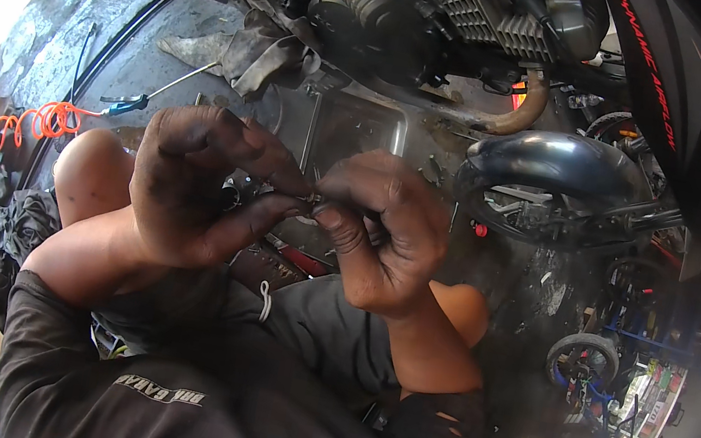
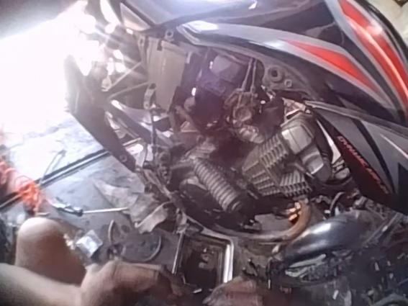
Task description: The person holds a small metal component by hand and uses a screwdriver to tighten a screw on it, while also using pliers to hold a small wire terminal.
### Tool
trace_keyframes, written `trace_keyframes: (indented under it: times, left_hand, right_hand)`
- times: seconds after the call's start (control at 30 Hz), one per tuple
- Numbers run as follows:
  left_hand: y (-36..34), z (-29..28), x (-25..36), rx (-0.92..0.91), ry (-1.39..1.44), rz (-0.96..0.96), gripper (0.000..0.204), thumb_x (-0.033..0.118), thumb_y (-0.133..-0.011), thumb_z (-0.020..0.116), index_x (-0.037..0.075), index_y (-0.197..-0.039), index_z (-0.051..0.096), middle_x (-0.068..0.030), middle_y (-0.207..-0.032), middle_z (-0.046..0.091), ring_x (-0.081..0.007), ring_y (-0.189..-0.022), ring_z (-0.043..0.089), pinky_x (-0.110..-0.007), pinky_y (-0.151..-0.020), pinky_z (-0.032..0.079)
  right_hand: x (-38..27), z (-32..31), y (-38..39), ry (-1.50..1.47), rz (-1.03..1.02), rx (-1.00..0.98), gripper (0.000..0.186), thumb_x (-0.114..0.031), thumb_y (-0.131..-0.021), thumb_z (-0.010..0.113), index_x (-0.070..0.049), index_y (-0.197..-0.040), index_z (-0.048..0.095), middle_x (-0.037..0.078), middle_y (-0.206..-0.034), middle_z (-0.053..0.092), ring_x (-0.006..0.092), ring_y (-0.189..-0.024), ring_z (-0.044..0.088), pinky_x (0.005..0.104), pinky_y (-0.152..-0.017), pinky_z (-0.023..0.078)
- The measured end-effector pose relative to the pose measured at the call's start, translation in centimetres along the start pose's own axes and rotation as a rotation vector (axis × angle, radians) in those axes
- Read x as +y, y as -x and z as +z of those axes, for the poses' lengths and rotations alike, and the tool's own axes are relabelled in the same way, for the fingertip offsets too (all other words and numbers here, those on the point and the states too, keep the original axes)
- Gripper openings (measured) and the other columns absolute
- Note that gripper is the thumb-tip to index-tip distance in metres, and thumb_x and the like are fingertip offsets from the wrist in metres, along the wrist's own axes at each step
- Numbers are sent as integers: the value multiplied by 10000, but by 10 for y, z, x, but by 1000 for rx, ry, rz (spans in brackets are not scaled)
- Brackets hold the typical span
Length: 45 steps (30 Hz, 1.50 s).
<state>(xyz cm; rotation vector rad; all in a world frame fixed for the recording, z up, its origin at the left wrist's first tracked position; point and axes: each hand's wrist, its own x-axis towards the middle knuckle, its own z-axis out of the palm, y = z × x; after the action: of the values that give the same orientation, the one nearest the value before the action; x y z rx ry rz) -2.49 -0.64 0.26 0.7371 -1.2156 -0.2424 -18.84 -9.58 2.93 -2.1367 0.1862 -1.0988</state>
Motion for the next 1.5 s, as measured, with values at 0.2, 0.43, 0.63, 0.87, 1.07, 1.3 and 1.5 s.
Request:
trace_keyframes:
  times: [0.2, 0.43, 0.63, 0.87, 1.07, 1.3, 1.5]
  left_hand:
    - [3, -12, 0, -246, 36, -78, 557, -149, -784, 684, 2, -1187, 329, -177, -988, 573, -266, -866, 665, -378, -758, 550]
    - [3, -12, -3, -239, 6, -92, 538, -144, -793, 683, 8, -1175, 337, -200, -921, 623, -261, -858, 671, -360, -753, 547]
    - [5, -9, -7, -186, 27, -75, 546, -154, -784, 685, 23, -1174, 346, -211, -930, 628, -260, -849, 675, -351, -748, 549]
    - [7, -6, -5, -171, 130, -183, 511, -142, -795, 688, 36, -1144, 361, -194, -950, 634, -226, -851, 673, -322, -747, 548]
    - [-2, -5, -4, -104, 475, -537, 457, -129, -800, 700, 49, -1097, 401, -150, -951, 648, -182, -870, 654, -287, -758, 529]
    - [1, 1, -14, -32, 505, -488, 440, -148, -798, 685, 61, -1097, 439, -107, -960, 627, -157, -937, 611, -282, -804, 508]
    - [3, -2, -9, -74, 317, -414, 410, -179, -773, 677, 28, -1071, 487, -109, -981, 612, -180, -942, 620, -313, -834, 515]
  right_hand:
    - [-8, 5, -3, 138, -69, 8, 98, -21, -852, 673, 28, -924, 629, 125, -834, 641, 223, -713, 612, 303, -620, 481]
    - [-14, 3, -6, 150, -25, -12, 89, -6, -882, 638, 48, -948, 611, 127, -836, 632, 190, -712, 609, 278, -623, 480]
    - [-14, 3, 1, -356, 319, 38, 77, -9, -933, 596, 45, -984, 615, 76, -855, 626, 98, -738, 595, 233, -638, 486]
    - [-16, 1, 4, -453, 456, 44, 91, -35, -915, 650, 32, -972, 629, 70, -824, 642, 103, -685, 600, 247, -586, 486]
    - [-9, -8, -6, 158, -26, 9, 135, -10, -821, 725, -2, -941, 663, 120, -821, 672, 189, -696, 658, 285, -601, 517]
    - [-11, -2, -5, 148, -3, 42, 185, 26, -760, 752, -14, -922, 672, 117, -846, 685, 202, -728, 671, 287, -641, 529]
    - [-12, -3, -3, 51, 130, 50, 188, 33, -751, 754, -15, -913, 671, 95, -850, 683, 168, -753, 666, 283, -645, 522]
